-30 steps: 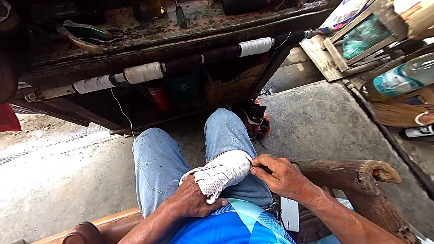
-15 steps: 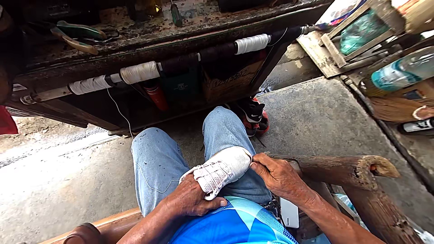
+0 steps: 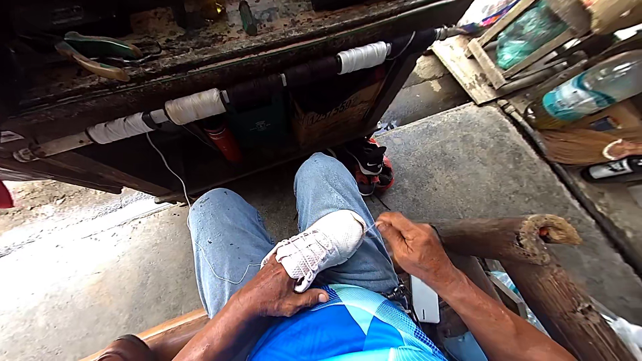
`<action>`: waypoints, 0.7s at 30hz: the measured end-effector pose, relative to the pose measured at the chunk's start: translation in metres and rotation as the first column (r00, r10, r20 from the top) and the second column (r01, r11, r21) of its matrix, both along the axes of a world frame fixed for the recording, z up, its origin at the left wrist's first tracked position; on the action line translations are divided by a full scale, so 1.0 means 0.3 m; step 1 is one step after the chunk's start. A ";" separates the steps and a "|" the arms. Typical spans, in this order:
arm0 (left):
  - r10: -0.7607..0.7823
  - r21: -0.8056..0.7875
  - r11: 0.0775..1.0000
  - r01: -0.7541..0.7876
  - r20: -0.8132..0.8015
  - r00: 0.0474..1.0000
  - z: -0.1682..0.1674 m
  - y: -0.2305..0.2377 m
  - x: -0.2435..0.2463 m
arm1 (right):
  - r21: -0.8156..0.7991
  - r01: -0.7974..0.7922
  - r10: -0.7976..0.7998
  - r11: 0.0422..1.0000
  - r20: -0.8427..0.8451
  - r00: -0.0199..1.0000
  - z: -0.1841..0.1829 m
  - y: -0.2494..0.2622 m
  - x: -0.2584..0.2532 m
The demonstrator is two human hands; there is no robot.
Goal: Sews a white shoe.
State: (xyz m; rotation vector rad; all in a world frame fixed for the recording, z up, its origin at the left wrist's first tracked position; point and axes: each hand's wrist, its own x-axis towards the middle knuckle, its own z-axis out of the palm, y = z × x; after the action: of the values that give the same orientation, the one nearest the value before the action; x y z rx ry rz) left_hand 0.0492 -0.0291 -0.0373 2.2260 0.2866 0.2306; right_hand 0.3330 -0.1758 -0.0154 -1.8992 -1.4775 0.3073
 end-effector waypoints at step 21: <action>0.039 -0.758 0.653 -0.019 0.008 0.999 0.025 0.097 -0.046 | 0.046 -0.109 0.119 0.993 -0.366 0.923 0.142 0.112 0.009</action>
State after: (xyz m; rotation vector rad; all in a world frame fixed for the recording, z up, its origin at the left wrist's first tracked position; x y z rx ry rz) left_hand 0.0355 -0.0001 -0.0297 1.3691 0.3312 0.1158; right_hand 0.3357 -0.1421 0.0272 -1.6280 -1.3286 0.6589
